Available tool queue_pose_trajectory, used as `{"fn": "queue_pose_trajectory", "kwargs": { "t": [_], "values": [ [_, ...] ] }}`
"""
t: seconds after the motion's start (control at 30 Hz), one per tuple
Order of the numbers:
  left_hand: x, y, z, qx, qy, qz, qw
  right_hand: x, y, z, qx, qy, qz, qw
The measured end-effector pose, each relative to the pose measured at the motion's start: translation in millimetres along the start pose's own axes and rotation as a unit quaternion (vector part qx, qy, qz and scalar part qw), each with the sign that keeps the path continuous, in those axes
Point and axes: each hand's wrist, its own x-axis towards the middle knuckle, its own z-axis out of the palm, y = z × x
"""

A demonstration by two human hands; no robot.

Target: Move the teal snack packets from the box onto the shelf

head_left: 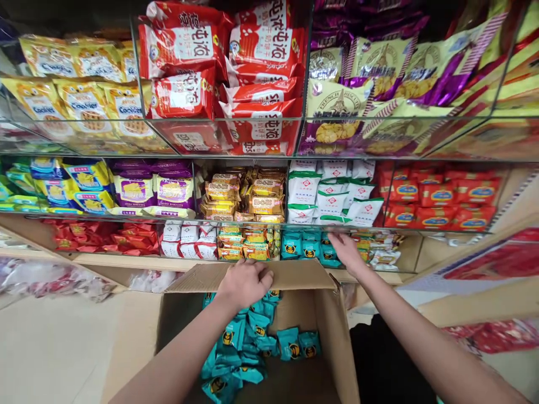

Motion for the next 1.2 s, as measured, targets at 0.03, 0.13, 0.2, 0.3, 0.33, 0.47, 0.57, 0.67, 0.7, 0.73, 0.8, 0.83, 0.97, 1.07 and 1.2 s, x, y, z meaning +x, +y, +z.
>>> {"fn": "queue_pose_trajectory", "kwargs": {
  "t": [0.03,0.13,0.2,0.3,0.33,0.47,0.57,0.67,0.7,0.73,0.8,0.83,0.97,1.07,1.2],
  "values": [
    [-0.1,-0.3,0.7,0.002,0.0,0.002,1.0,-22.7,-0.7,-12.7,-0.003,0.004,-0.012,1.0],
    [-0.3,-0.9,2.6,0.008,0.0,0.007,1.0,-104.2,-18.7,-42.9,-0.015,0.017,-0.156,0.988],
    [-0.7,-1.0,3.2,0.011,0.0,0.01,1.0,-156.7,-35.8,-40.6,-0.038,-0.091,-0.294,0.951],
    [-1.9,-0.7,2.4,0.015,0.0,0.014,1.0,-207.1,-42.6,6.4,-0.161,-0.28,-0.307,0.895],
    [-2.5,-0.6,1.8,0.018,0.0,0.016,1.0,-214.4,-37.3,29.3,-0.208,-0.3,-0.263,0.893],
    [-4.5,-0.4,-0.5,0.025,-0.002,0.022,0.999,-214.4,2.8,111.2,-0.368,-0.345,-0.096,0.858],
    [-5.1,-0.5,-0.7,0.027,-0.002,0.011,1.0,-210.4,26.3,136.5,-0.397,-0.321,-0.046,0.858],
    [-5.1,-0.1,0.3,0.024,0.001,0.002,1.0,-213.3,36.7,137.0,-0.403,-0.322,-0.035,0.856],
    [-4.9,0.0,0.6,0.021,0.003,0.002,1.0,-214.9,38.5,135.0,-0.404,-0.322,-0.036,0.855],
    [-4.4,0.2,0.7,0.018,0.005,0.003,1.0,-216.4,39.7,132.8,-0.404,-0.32,-0.037,0.856],
    [-2.7,0.0,-0.1,0.011,0.011,0.004,1.0,-218.0,40.6,128.5,-0.397,-0.318,-0.042,0.86],
    [-1.6,-0.5,-1.1,0.008,0.014,0.005,1.0,-217.7,39.8,126.3,-0.39,-0.316,-0.044,0.864],
    [-3.5,-4.0,-4.3,-0.006,0.035,0.012,0.999,-207.9,19.6,108.0,-0.355,-0.276,-0.041,0.892],
    [-22.6,-1.0,5.2,-0.102,0.167,0.048,0.98,-196.2,-18.0,73.3,-0.199,-0.183,0.006,0.963],
    [-66.9,23.3,36.2,-0.362,0.307,0.02,0.88,-187.4,-75.6,17.4,0.116,-0.129,0.044,0.984]
  ]
}}
